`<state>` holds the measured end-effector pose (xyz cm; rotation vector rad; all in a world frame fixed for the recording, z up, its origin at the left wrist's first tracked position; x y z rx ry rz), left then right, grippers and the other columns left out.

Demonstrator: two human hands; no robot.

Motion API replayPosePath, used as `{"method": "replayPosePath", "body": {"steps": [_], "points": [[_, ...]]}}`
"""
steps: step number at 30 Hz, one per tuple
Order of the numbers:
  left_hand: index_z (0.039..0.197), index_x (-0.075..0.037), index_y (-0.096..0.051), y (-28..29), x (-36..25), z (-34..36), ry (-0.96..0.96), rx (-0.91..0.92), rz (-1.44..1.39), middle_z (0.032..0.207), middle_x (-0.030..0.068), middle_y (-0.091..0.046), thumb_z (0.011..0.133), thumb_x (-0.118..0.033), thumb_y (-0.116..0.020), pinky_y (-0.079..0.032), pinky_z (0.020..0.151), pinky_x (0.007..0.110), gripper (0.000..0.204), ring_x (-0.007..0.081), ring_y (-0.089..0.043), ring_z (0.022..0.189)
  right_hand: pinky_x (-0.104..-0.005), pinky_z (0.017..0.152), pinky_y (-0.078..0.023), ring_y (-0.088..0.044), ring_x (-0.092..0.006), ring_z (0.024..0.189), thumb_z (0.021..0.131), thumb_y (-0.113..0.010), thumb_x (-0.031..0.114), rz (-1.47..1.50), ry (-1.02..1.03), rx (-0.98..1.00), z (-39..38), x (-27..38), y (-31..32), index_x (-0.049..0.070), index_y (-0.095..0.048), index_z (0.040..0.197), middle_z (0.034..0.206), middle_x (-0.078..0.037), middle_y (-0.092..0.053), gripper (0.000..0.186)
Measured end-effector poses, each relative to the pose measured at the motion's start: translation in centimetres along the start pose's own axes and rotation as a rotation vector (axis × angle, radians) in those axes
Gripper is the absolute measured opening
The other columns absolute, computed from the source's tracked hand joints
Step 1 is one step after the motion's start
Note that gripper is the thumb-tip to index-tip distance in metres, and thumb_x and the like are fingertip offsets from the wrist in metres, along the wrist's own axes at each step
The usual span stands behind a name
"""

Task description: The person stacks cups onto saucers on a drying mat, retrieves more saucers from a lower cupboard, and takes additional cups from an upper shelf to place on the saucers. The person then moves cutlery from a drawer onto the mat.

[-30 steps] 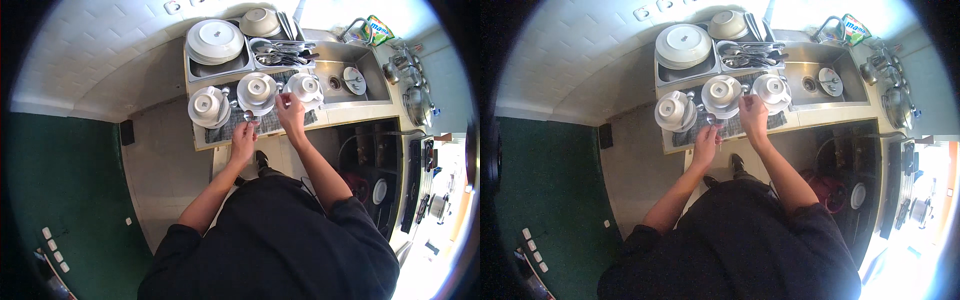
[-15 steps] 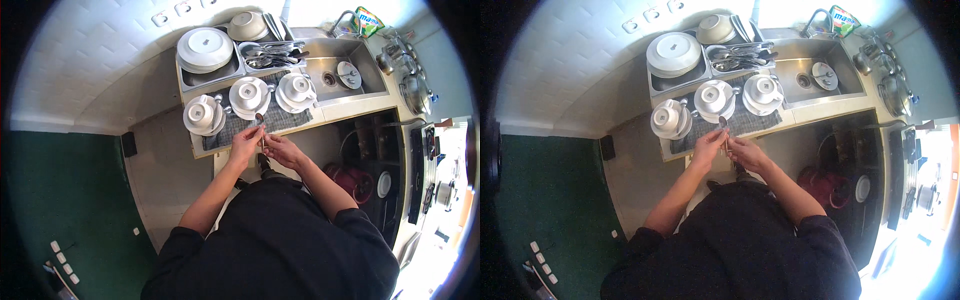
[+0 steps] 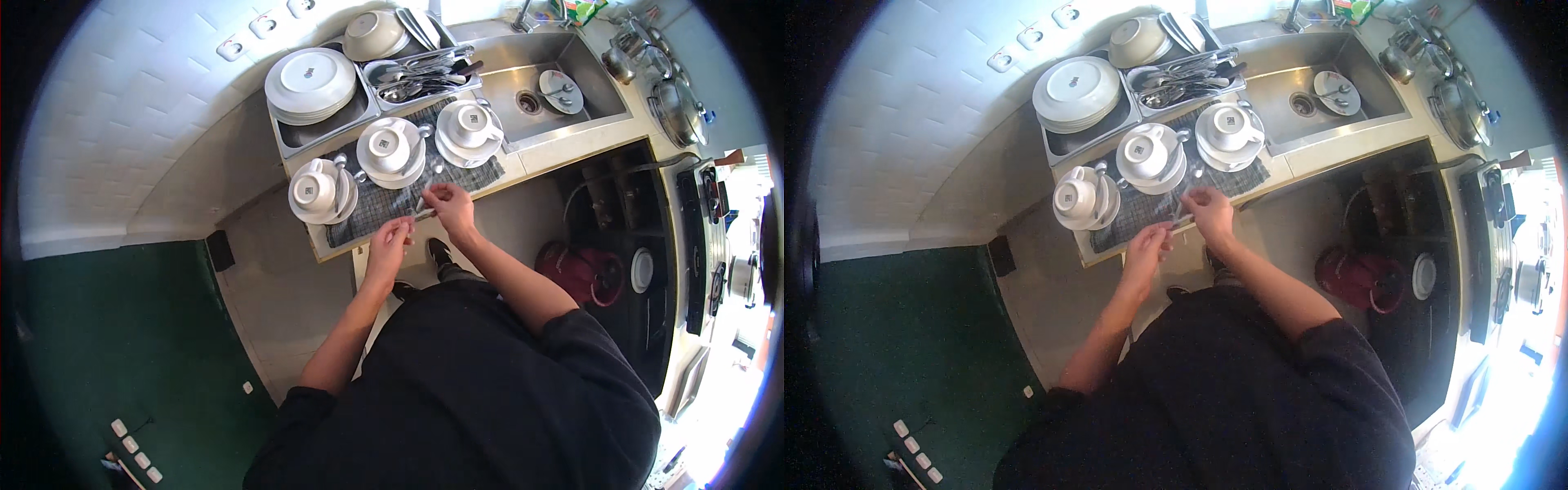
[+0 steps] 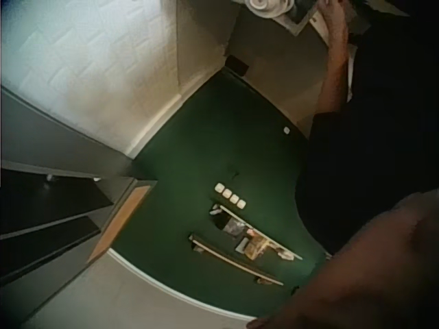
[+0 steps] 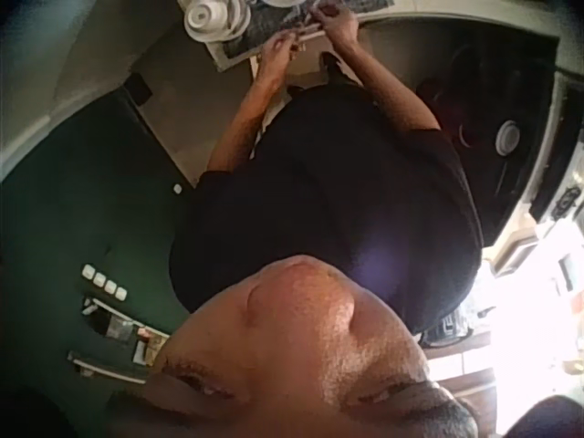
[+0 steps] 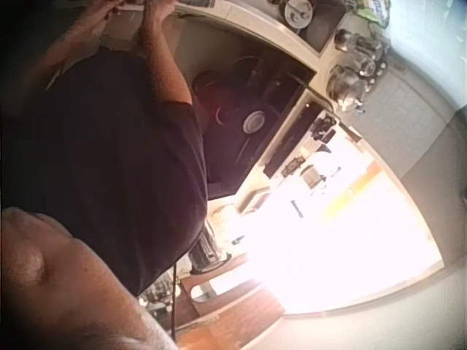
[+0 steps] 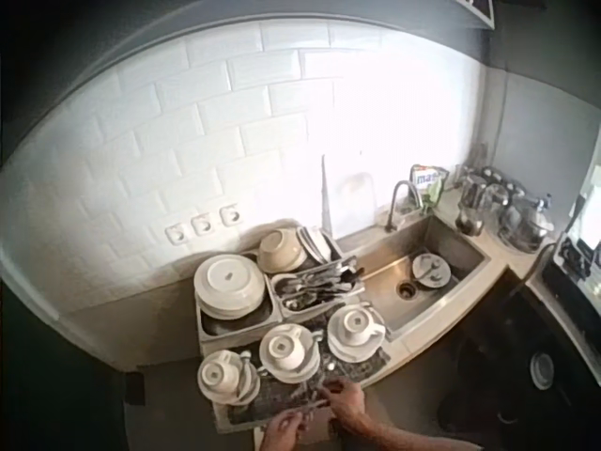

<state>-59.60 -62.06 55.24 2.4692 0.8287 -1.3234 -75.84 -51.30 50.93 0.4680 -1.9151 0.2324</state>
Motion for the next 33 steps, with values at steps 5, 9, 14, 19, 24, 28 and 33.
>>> {"method": "replayPosePath", "body": {"steps": [5,9,14,19,24,28,33], "points": [[0.125,-0.006,-0.071,1.8,1.3,-2.0,-0.029,-0.030,0.035,0.105,0.0011,-0.070,0.108,-0.020,-0.059,-0.048,0.076,0.026,0.025,0.0097,-0.061,0.088,-0.0302,0.060,-0.059,-0.074,-0.0152,0.072,0.089,-0.085,0.013,-0.159,0.105,-0.104,2.2,2.6,-2.0,-0.005,-0.070,0.107,0.092,-0.014,-0.079,0.029],[0.123,-0.003,-0.071,3.3,1.3,-3.7,-0.083,-0.083,0.133,0.102,0.0021,-0.070,0.108,-0.016,-0.058,-0.050,0.080,0.026,0.023,0.0098,-0.061,0.087,-0.0331,0.059,-0.066,-0.075,-0.0184,0.069,0.088,-0.084,0.009,-0.101,0.019,-0.039,3.1,2.6,-2.8,-0.007,-0.069,0.103,0.089,-0.016,-0.077,0.026],[0.122,-0.008,-0.074,6.2,4.2,-4.5,-0.145,-0.159,0.111,0.100,0.0003,-0.070,0.108,-0.021,-0.060,-0.049,0.073,0.027,0.023,0.0102,-0.062,0.085,-0.0329,0.055,-0.063,-0.076,-0.0211,0.065,0.086,-0.084,0.008,-0.123,0.032,0.022,4.3,2.2,-3.0,-0.007,-0.070,0.097,0.084,-0.014,-0.076,0.023],[0.118,-0.006,-0.074,9.3,7.3,-6.5,-0.263,-0.324,0.208,0.095,0.0020,-0.071,0.107,-0.019,-0.062,-0.052,0.073,0.028,0.021,0.0106,-0.064,0.082,-0.0344,0.062,-0.069,-0.077,-0.0228,0.076,0.089,-0.082,0.005,-0.055,-0.040,0.090,4.1,2.6,-3.3,-0.008,-0.065,0.101,0.092,-0.018,-0.074,0.025],[0.116,-0.007,-0.073,12.8,11.9,-8.2,-0.211,-0.467,0.327,0.096,0.0019,-0.071,0.105,-0.021,-0.064,-0.053,0.080,0.029,0.020,0.0116,-0.066,0.087,-0.0331,0.058,-0.067,-0.077,-0.0233,0.067,0.087,-0.082,0.005,-0.075,0.006,0.049,5.0,2.2,-2.7,-0.009,-0.067,0.099,0.086,-0.018,-0.076,0.024],[0.114,-0.006,-0.073,16.9,17.4,-9.5,-0.193,-0.649,0.429,0.098,0.0071,-0.072,0.102,-0.021,-0.067,-0.055,0.077,0.033,0.020,0.0175,-0.068,0.082,-0.0327,0.057,-0.066,-0.077,-0.0234,0.067,0.088,-0.082,0.006,-0.142,0.004,0.071,3.8,3.5,-3.4,-0.008,-0.067,0.099,0.086,-0.018,-0.076,0.023],[0.123,-0.005,-0.068,20.3,22.6,-10.1,-0.081,-0.715,0.551,0.118,0.0158,-0.068,0.100,-0.020,-0.067,-0.056,0.081,0.040,0.027,0.0250,-0.068,0.092,-0.0336,0.057,-0.065,-0.076,-0.0221,0.064,0.092,-0.079,0.012,-0.186,0.113,0.085,3.1,4.0,-3.1,-0.008,-0.067,0.101,0.081,-0.016,-0.075,0.025]]}}
Point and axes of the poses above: each hand's wrist, its own z-axis towards the middle knuckle, its own y-axis out of the back of the hand, x = y × z, the point moved 6 cm from there along z, towards the middle knuckle
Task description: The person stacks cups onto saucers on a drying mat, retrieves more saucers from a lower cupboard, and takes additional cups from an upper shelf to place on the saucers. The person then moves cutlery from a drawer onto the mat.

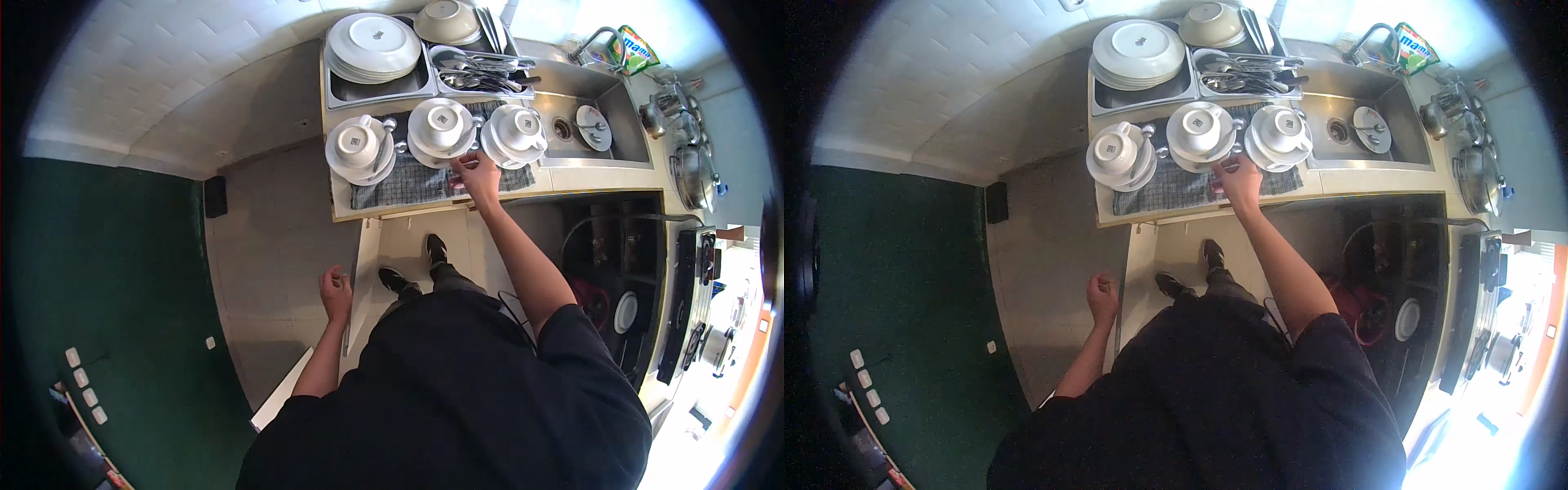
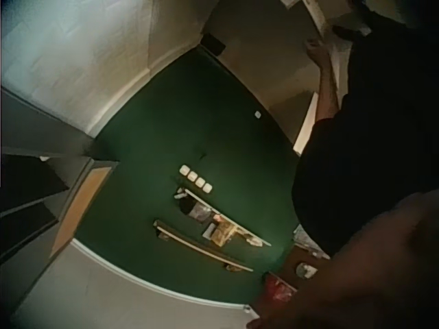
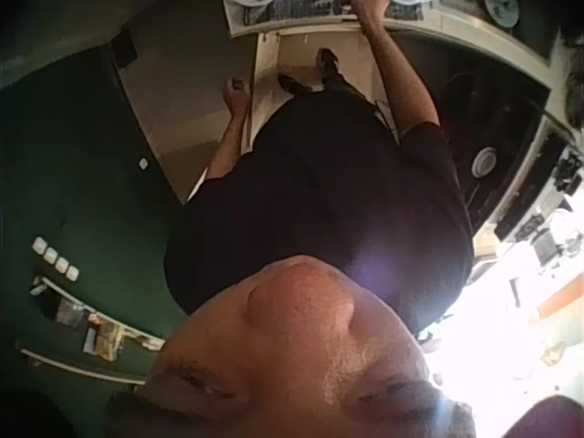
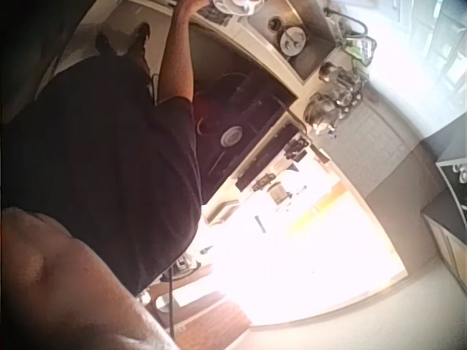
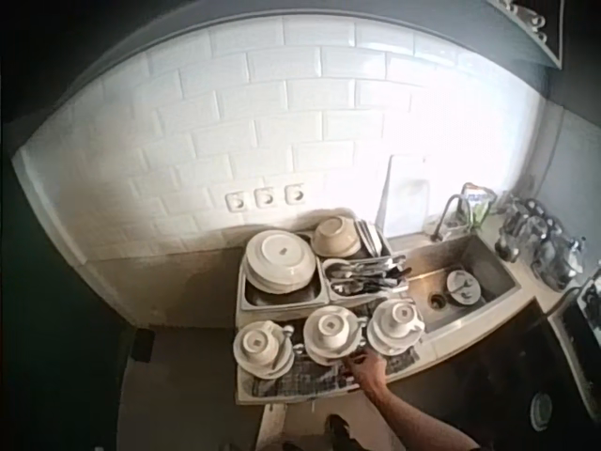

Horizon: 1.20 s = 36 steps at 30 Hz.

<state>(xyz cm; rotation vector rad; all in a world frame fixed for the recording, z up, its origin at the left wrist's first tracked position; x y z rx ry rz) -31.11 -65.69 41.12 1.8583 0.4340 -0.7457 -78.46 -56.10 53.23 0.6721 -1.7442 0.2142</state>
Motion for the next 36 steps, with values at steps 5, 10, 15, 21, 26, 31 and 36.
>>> {"method": "replayPosePath", "body": {"steps": [5,10,15,21,26,31,36], "points": [[0.152,-0.010,-0.048,-2.5,5.4,-0.6,-0.109,0.069,0.230,0.139,0.0268,-0.056,0.103,-0.031,-0.064,-0.046,0.108,0.051,0.056,0.0426,-0.057,0.125,-0.0366,0.060,-0.059,-0.076,-0.0230,0.064,0.100,-0.072,0.022,-0.132,0.128,-0.028,-3.2,0.4,0.5,-0.004,-0.067,0.104,0.080,-0.015,-0.076,0.027],[0.158,-0.012,-0.043,-5.8,9.6,-1.3,0.134,0.343,0.226,0.141,0.0278,-0.057,0.107,-0.031,-0.054,-0.045,0.111,0.052,0.055,0.0450,-0.055,0.131,-0.0373,0.061,-0.058,-0.076,-0.0229,0.065,0.102,-0.068,0.020,-0.426,0.284,0.141,-9.6,-1.6,2.7,0.002,-0.067,0.107,0.081,-0.017,-0.076,0.019],[0.160,-0.018,-0.042,-6.8,7.4,-3.5,0.255,0.406,0.366,0.134,0.0256,-0.065,0.108,-0.021,-0.050,-0.049,0.107,0.052,0.052,0.0445,-0.062,0.123,-0.0346,0.063,-0.057,-0.074,-0.0194,0.066,0.104,-0.065,0.020,-0.437,0.123,0.291,-15.1,-7.5,8.9,0.001,-0.067,0.110,0.081,-0.014,-0.076,0.020],[0.160,-0.020,-0.041,-7.3,9.1,-5.5,0.167,0.190,0.441,0.126,0.0242,-0.070,0.106,-0.011,-0.052,-0.054,0.095,0.053,0.056,0.0433,-0.068,0.113,-0.0326,0.066,-0.058,-0.072,-0.0156,0.070,0.106,-0.062,0.021,-0.446,-0.055,0.560,-18.2,-14.7,15.7,0.000,-0.067,0.117,0.087,-0.012,-0.077,0.024],[0.159,-0.015,-0.041,-9.9,4.7,-7.3,0.229,0.232,0.467,0.121,0.0233,-0.071,0.106,-0.011,-0.053,-0.054,0.095,0.055,0.055,0.0443,-0.069,0.110,-0.0333,0.069,-0.059,-0.073,-0.0172,0.073,0.107,-0.060,0.020,-0.489,-0.138,0.568,-19.9,-17.7,21.1,-0.001,-0.066,0.117,0.089,-0.012,-0.077,0.024],[0.158,-0.010,-0.039,-14.9,3.1,-10.0,0.188,0.171,0.377,0.120,0.0250,-0.071,0.105,-0.013,-0.054,-0.053,0.095,0.056,0.055,0.0456,-0.068,0.109,-0.0340,0.071,-0.060,-0.075,-0.0182,0.076,0.107,-0.058,0.018,-0.490,-0.193,0.557,-20.5,-19.8,23.3,0.000,-0.066,0.118,0.091,-0.013,-0.077,0.022],[0.155,0.003,-0.037,-21.0,-1.1,-10.3,0.133,0.131,0.166,0.113,0.0305,-0.070,0.102,-0.011,-0.057,-0.056,0.092,0.056,0.058,0.0474,-0.068,0.107,-0.0342,0.071,-0.060,-0.075,-0.0180,0.076,0.108,-0.058,0.018,-0.464,-0.186,0.585,-21.0,-20.3,22.9,0.000,-0.066,0.117,0.091,-0.013,-0.077,0.022]]}}
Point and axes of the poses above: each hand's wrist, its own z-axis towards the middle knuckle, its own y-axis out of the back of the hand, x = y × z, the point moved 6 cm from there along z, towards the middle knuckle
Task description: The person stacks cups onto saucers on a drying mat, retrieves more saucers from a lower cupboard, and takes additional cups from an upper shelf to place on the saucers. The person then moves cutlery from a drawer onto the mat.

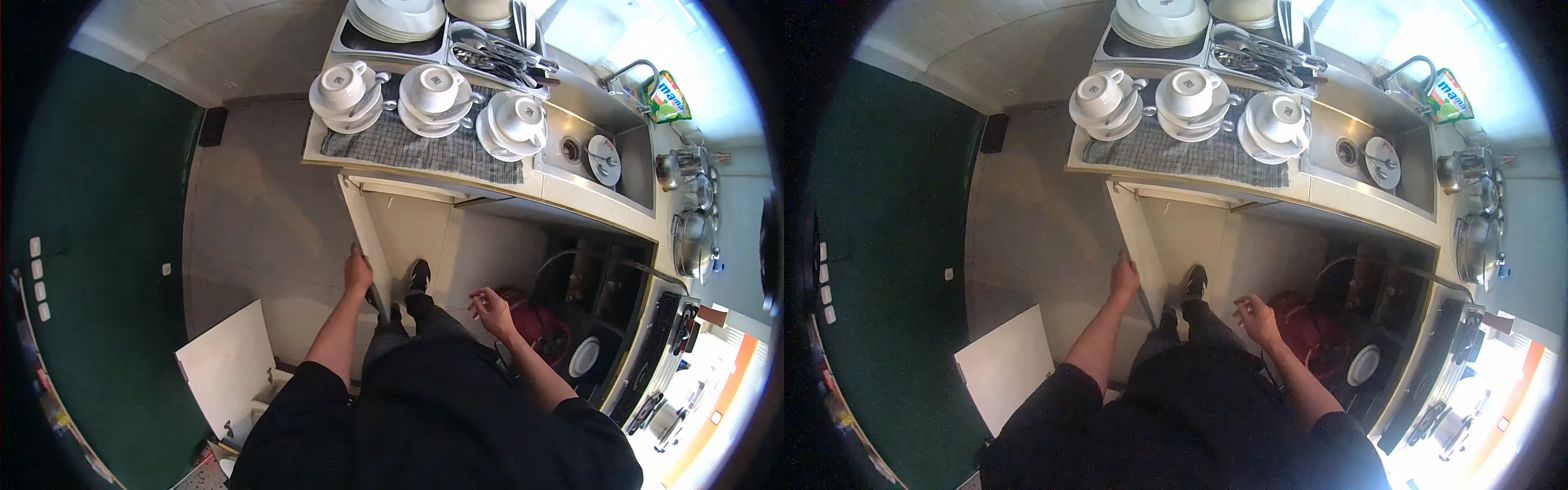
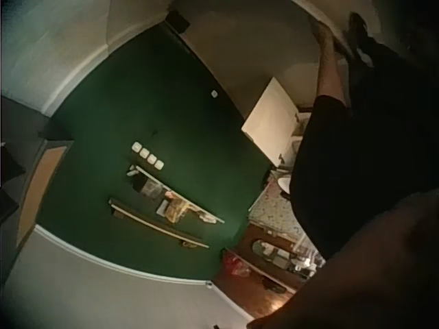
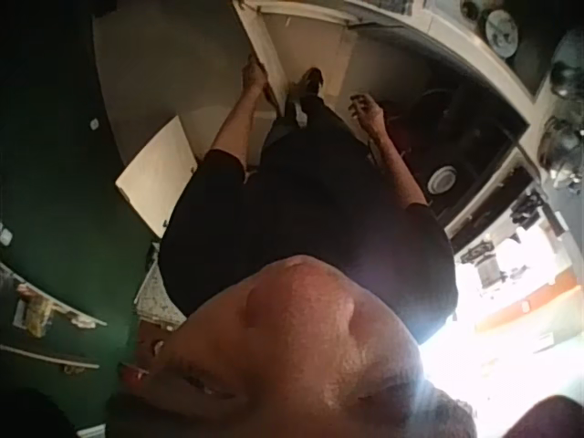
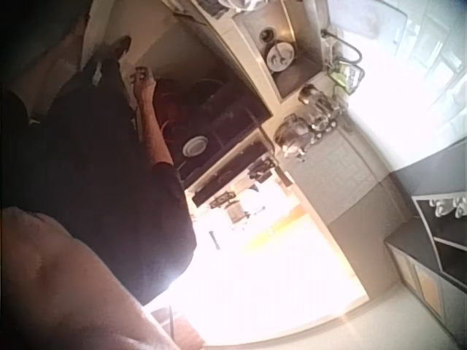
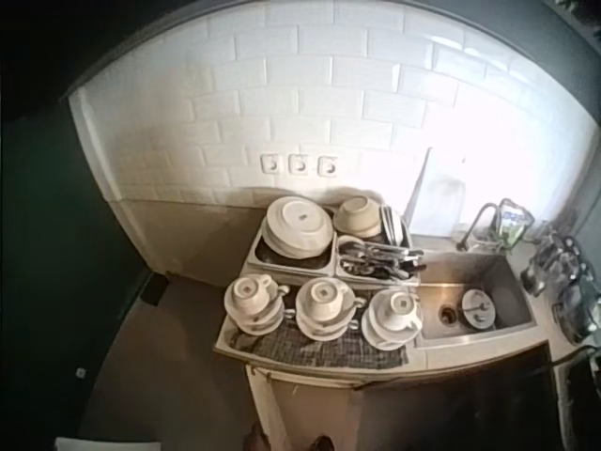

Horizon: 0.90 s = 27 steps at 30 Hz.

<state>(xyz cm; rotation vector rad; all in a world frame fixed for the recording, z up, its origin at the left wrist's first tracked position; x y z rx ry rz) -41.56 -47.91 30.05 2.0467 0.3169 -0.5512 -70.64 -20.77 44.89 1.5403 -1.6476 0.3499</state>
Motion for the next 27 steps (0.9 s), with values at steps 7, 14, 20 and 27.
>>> {"method": "replayPosePath", "body": {"steps": [7,14,20,27], "points": [[0.149,0.013,-0.035,-3.2,-8.3,1.0,0.104,-0.069,-0.189,0.118,0.0357,-0.065,0.098,-0.011,-0.059,-0.058,0.092,0.056,0.061,0.0479,-0.068,0.109,-0.0327,0.068,-0.060,-0.074,-0.0159,0.074,0.107,-0.059,0.017,0.033,-0.034,-0.048,-1.6,-1.4,1.3,-0.001,-0.066,0.116,0.090,-0.012,-0.077,0.021],[0.148,0.021,-0.024,-6.4,-9.5,3.8,0.156,0.013,-0.307,0.122,0.0371,-0.064,0.096,-0.013,-0.062,-0.055,0.099,0.050,0.074,0.0472,-0.065,0.117,-0.0319,0.066,-0.060,-0.073,-0.0149,0.074,0.107,-0.059,0.017,-0.027,-0.030,-0.079,-2.9,-1.4,3.1,0.000,-0.066,0.114,0.091,-0.011,-0.077,0.020],[0.164,-0.001,-0.018,-6.5,-5.8,4.5,-0.059,0.239,-0.379,0.140,0.0226,-0.064,0.095,-0.022,-0.071,-0.055,0.103,0.042,0.090,0.0378,-0.069,0.117,-0.0312,0.069,-0.060,-0.074,-0.0147,0.076,0.107,-0.060,0.017,-0.041,-0.025,-0.033,-1.3,0.8,3.6,0.000,-0.067,0.116,0.093,-0.011,-0.077,0.021],[0.170,-0.019,-0.014,-6.8,-0.6,2.3,-0.018,0.392,-0.448,0.147,0.0111,-0.062,0.097,-0.017,-0.067,-0.053,0.106,0.042,0.090,0.0284,-0.067,0.123,-0.0332,0.072,-0.061,-0.075,-0.0179,0.087,0.108,-0.059,0.023,0.050,-0.109,0.139,3.6,0.7,2.2,0.000,-0.065,0.124,0.107,-0.014,-0.076,0.029]]}}
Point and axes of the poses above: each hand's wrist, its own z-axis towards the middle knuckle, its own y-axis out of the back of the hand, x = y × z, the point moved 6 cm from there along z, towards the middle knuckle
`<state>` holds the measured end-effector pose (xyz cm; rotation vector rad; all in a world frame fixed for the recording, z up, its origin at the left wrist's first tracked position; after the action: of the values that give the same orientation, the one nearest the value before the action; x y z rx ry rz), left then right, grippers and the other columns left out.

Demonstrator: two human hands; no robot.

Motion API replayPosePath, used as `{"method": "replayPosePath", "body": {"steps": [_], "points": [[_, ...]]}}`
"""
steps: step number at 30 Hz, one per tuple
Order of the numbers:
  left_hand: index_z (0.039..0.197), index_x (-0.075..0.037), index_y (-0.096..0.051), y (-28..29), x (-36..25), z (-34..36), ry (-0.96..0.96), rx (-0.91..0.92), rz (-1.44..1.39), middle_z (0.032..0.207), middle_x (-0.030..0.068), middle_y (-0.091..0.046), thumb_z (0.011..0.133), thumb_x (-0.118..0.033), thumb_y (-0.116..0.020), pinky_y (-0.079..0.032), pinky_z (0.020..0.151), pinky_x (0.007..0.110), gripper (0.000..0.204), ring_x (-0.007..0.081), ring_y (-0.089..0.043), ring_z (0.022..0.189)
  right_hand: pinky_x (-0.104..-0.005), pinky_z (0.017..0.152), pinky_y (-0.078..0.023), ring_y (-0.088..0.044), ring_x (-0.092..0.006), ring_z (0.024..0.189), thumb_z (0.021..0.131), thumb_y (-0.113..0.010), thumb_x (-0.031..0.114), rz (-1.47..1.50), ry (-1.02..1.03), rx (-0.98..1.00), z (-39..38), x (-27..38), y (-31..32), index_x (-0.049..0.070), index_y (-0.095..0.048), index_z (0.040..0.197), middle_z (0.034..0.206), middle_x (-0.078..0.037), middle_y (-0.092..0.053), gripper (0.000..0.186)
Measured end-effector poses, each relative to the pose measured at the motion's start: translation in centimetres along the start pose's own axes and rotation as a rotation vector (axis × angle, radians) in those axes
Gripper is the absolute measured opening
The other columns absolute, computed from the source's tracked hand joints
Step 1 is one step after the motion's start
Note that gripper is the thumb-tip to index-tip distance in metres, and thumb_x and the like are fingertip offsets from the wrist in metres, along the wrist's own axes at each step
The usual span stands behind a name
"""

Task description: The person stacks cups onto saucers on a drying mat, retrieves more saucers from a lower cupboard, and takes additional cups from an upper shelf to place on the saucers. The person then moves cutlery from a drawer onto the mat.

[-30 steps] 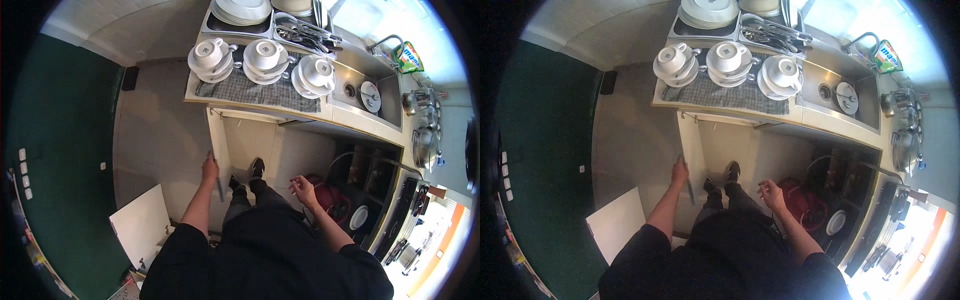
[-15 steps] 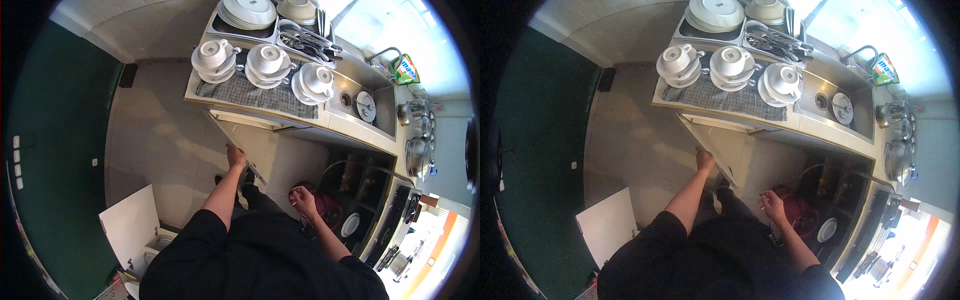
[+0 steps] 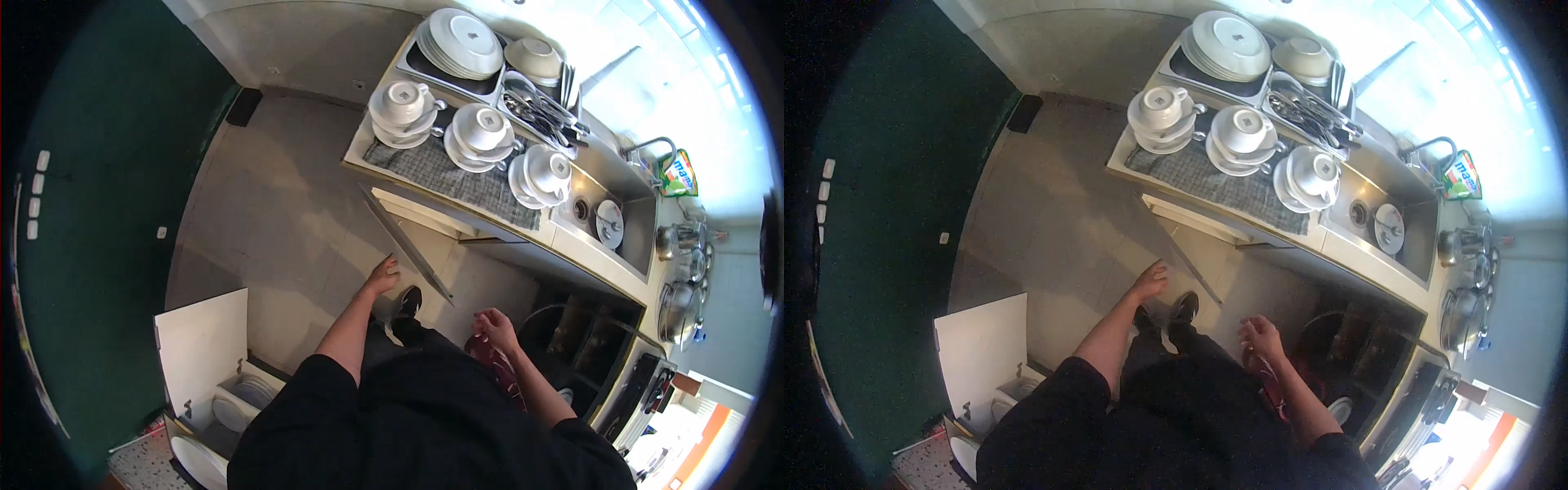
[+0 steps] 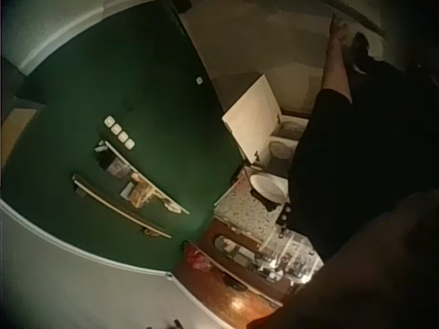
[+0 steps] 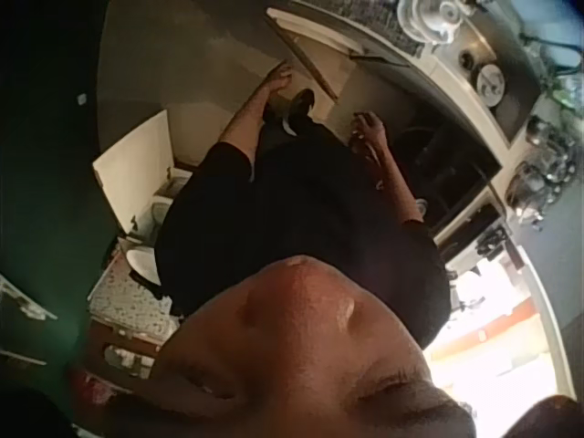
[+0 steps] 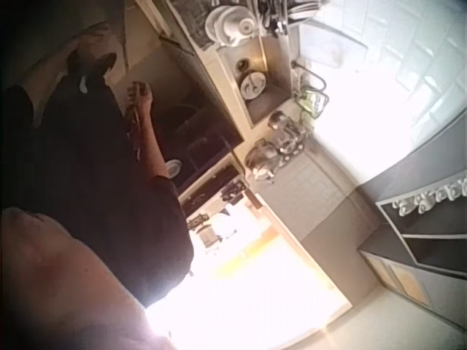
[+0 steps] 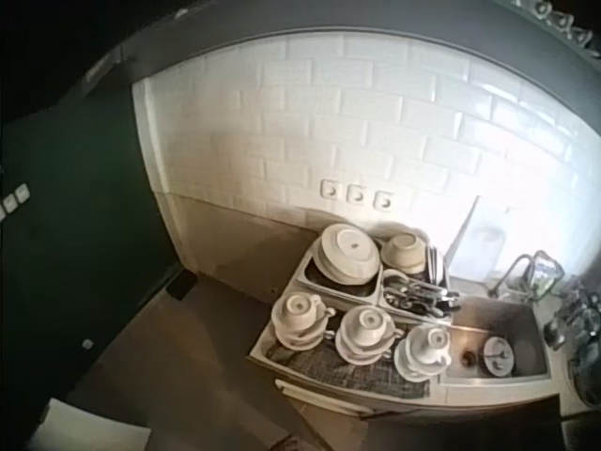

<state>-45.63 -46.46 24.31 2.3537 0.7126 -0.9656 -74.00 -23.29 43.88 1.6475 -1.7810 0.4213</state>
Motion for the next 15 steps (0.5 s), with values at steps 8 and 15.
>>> {"method": "replayPosePath", "body": {"steps": [8,15], "points": [[0.155,-0.012,-0.037,-7.1,-6.3,6.2,-0.089,0.057,-0.849,0.141,0.0124,-0.056,0.093,-0.016,-0.067,-0.052,0.105,0.045,0.069,0.0264,-0.057,0.130,-0.0319,0.071,-0.058,-0.074,-0.0185,0.089,0.111,-0.055,0.027,0.037,-0.126,0.105,4.9,2.3,-3.9,0.001,-0.063,0.133,0.111,-0.013,-0.075,0.035],[0.158,-0.010,-0.031,-8.4,-11.0,10.1,0.014,-0.030,-1.080,0.143,0.0116,-0.054,0.096,-0.012,-0.060,-0.050,0.109,0.047,0.068,0.0257,-0.056,0.129,-0.0316,0.072,-0.059,-0.074,-0.0176,0.089,0.110,-0.055,0.023,0.056,-0.250,0.152,0.6,-5.1,-1.2,0.002,-0.063,0.130,0.110,-0.011,-0.075,0.030]]}}
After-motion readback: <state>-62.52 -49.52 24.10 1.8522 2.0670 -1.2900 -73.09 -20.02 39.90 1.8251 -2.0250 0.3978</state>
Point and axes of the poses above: each hand's wrist, its own z-axis towards the middle knuckle, its own y-axis out of the back of the hand, x = y × z, the point moved 6 cm from there along z, towards the middle knuckle
